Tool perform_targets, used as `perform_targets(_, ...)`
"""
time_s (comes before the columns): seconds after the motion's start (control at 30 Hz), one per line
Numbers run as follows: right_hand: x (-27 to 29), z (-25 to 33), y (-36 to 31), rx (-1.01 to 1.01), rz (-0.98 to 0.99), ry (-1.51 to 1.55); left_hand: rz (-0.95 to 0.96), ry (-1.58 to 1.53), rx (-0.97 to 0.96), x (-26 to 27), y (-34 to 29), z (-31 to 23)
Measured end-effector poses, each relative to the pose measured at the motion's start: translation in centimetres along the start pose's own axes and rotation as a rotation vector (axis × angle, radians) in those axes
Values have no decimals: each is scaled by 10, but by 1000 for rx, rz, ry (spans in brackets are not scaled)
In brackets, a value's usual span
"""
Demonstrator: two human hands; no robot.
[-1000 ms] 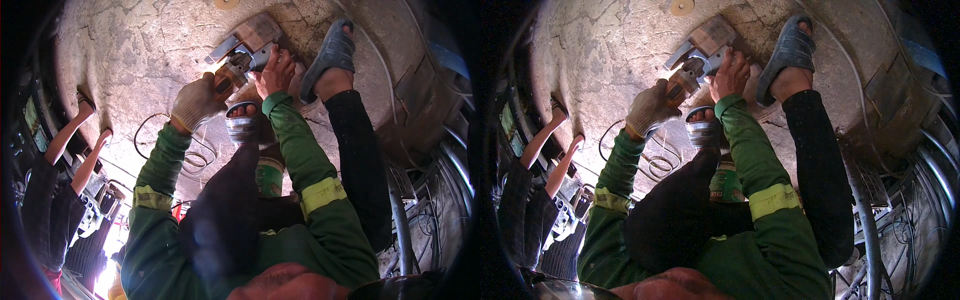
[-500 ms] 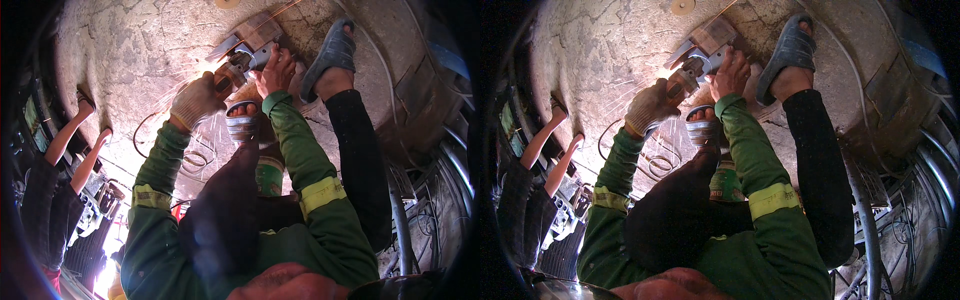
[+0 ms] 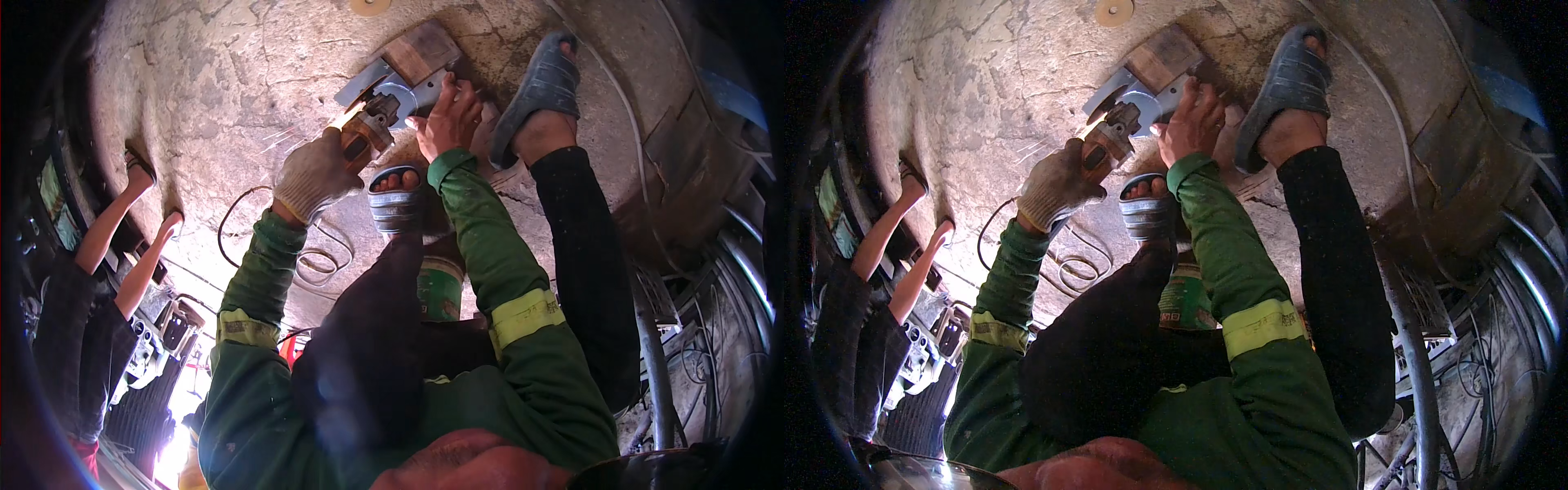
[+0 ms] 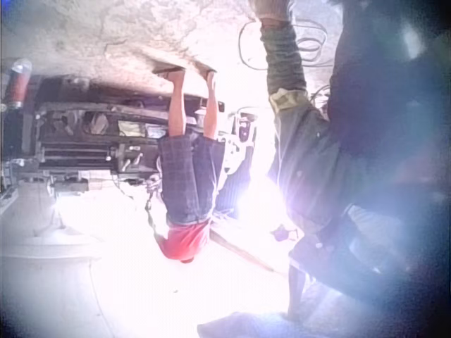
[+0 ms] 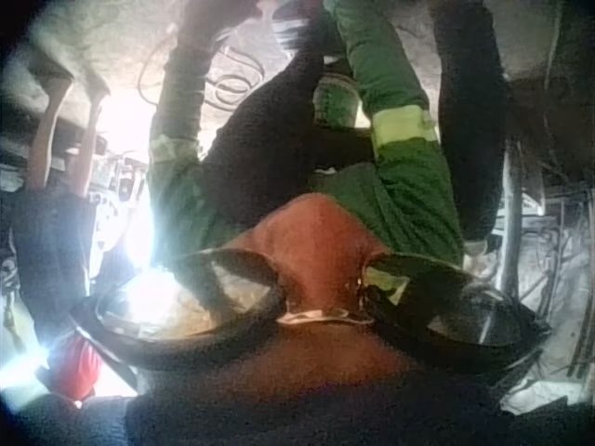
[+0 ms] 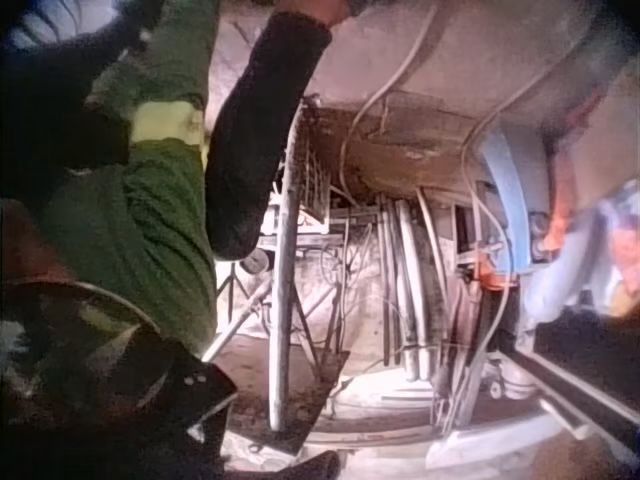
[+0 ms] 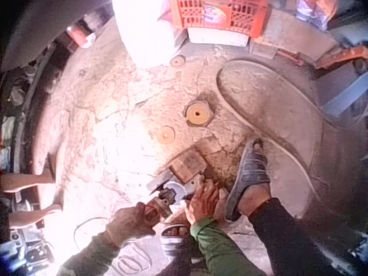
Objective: The person uses a handheld angle grinder to cut a circular shape out of a metal plate while sitting on the floor, holding the metal piece by hand and with their foot.
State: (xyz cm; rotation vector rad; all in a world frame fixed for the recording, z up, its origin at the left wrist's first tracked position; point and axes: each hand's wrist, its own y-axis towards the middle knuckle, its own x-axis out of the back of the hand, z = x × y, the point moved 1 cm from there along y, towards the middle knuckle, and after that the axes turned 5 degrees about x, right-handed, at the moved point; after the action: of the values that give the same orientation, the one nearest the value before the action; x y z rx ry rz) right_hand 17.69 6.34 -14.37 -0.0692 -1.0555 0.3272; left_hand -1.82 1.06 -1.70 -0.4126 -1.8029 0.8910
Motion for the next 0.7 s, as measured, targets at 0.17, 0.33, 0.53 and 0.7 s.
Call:
perform_targets(0.17,0,0,0,15,-20,-16,5,-20,27,7,5,-13)
perform_targets(0.33,-1,-1,-1,11,-9,-27,-10,-13,18,7,12,-19)
perform_targets(0.53,-1,-1,-1,30,-47,-28,-4,-1,20,10,14,-21)
perform_targets(0.7,-2,-3,-1,62,-68,-56,52,-13,118,13,-3,-21)
